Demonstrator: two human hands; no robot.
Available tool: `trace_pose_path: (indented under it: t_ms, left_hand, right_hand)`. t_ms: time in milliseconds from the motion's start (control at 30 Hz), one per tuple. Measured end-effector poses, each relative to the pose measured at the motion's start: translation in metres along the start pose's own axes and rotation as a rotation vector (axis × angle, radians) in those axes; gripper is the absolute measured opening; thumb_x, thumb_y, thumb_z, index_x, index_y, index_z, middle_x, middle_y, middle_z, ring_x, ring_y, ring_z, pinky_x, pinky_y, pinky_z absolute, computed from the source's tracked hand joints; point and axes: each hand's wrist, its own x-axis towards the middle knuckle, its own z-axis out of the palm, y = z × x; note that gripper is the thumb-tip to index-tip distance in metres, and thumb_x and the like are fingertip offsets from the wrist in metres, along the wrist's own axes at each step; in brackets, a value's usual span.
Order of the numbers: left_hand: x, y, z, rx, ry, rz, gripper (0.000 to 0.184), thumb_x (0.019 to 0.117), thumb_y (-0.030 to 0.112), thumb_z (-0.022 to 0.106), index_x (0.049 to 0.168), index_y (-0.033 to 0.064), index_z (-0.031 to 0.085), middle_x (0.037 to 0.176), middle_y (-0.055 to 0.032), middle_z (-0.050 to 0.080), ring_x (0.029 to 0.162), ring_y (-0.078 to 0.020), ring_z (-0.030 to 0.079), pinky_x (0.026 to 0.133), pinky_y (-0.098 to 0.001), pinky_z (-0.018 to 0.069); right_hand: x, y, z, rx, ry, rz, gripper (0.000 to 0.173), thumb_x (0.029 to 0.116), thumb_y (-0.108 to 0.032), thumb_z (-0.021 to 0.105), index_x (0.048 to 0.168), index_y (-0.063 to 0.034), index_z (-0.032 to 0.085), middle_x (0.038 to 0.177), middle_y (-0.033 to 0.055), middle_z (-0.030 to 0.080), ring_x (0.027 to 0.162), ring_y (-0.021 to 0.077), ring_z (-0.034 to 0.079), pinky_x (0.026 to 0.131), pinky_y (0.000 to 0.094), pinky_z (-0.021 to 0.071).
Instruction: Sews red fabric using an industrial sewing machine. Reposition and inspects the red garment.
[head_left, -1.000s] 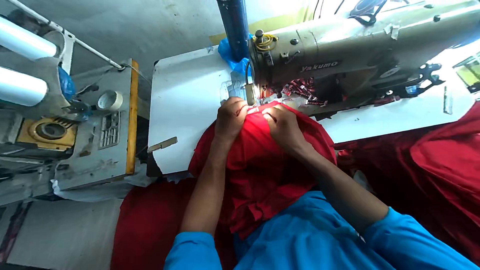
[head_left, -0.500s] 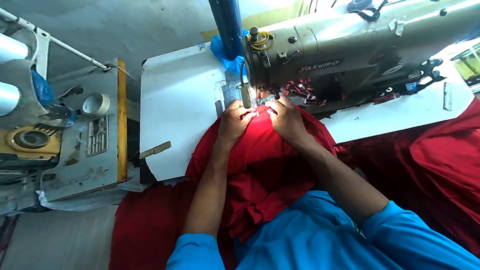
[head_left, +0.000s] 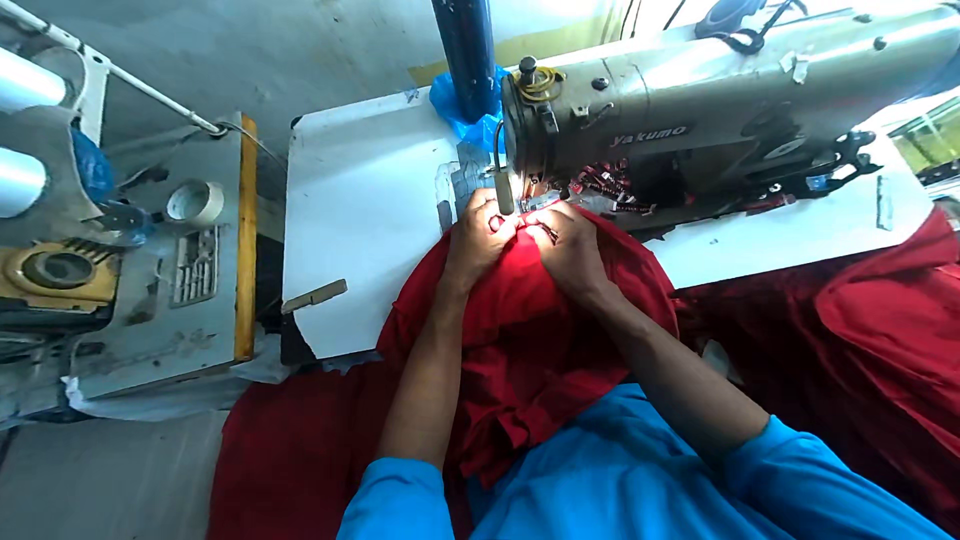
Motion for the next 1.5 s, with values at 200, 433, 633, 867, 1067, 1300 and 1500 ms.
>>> trace_pose_path:
  t_ms: [200,433,633,867,1067,1300,1500]
  left_hand:
    - [0.0,0.0,-0.002,0.009,-0.006,-0.011,0.013,0.0916,0.02,0.069,0.083,0.0123,0.066,0.12,-0.0025,0.064,0.106,-0.0111,0.063,0.086,-0.0315,0.0565]
    - [0.0,0.004,-0.006,-0.079,-0.04,0.007,0.013,0.091,0.017,0.069,0.08,0.0117,0.063,0.126,-0.0044,0.062,0.114,-0.0123,0.06,0.091,-0.0309,0.0545]
    - [0.0,0.002,-0.006,-0.097,-0.056,-0.002,0.017,0.0919,0.019,0.069,0.078,0.0117,0.063,0.129,-0.0053,0.06,0.114,-0.0134,0.06,0.09,-0.0317,0.055]
    - [-0.001,0.005,-0.009,-0.086,-0.026,0.004,0.016,0.0911,0.021,0.072,0.08,0.0113,0.066,0.126,-0.0048,0.062,0.106,-0.012,0.062,0.084,-0.0296,0.0552]
    - [-0.001,0.01,-0.012,-0.062,-0.042,-0.006,0.009,0.0914,0.023,0.073,0.091,0.0136,0.073,0.132,-0.0026,0.06,0.095,-0.0074,0.06,0.078,-0.0244,0.0526]
    - [-0.001,0.008,-0.01,-0.038,-0.057,-0.024,0.011,0.0918,0.024,0.072,0.086,0.0143,0.07,0.131,-0.0022,0.06,0.102,-0.0092,0.061,0.083,-0.0277,0.0541]
    - [0.002,0.005,-0.004,0.115,-0.084,-0.068,0.016,0.0945,0.03,0.067,0.085,0.0167,0.069,0.128,0.001,0.061,0.094,-0.0091,0.063,0.078,-0.0327,0.0555]
  right_hand:
    - [0.0,0.0,0.018,-0.021,-0.017,0.043,0.019,0.0968,-0.011,0.069,0.115,-0.0084,0.075,0.113,0.0103,0.068,0.099,0.0203,0.068,0.084,0.0389,0.0597]
    - [0.006,0.006,0.023,-0.014,0.015,0.059,0.015,0.0967,-0.013,0.069,0.108,-0.0095,0.077,0.108,0.0079,0.07,0.099,0.0184,0.069,0.085,0.0378,0.0594]
    - [0.004,0.001,0.017,-0.006,-0.027,0.099,0.013,0.0985,-0.017,0.068,0.107,-0.0118,0.077,0.109,0.0065,0.07,0.096,0.0185,0.069,0.082,0.0401,0.0593]
    - [0.014,0.002,0.021,-0.008,-0.05,0.176,0.014,0.0993,-0.017,0.065,0.1,-0.0096,0.076,0.102,0.0066,0.071,0.093,0.0205,0.069,0.08,0.045,0.0583]
    - [0.021,0.004,0.026,-0.049,-0.077,0.234,0.02,0.1001,-0.019,0.059,0.099,-0.0107,0.077,0.105,0.0055,0.073,0.098,0.0202,0.07,0.085,0.0449,0.0574]
    - [0.023,0.004,0.026,-0.055,-0.098,0.271,0.02,0.0989,-0.019,0.058,0.099,-0.0112,0.077,0.105,0.0054,0.073,0.096,0.0202,0.07,0.082,0.0466,0.0579]
    - [0.028,0.005,0.006,-0.098,-0.19,0.238,0.02,0.0975,-0.015,0.06,0.108,-0.0107,0.077,0.113,0.008,0.072,0.104,0.0233,0.07,0.091,0.0476,0.0578]
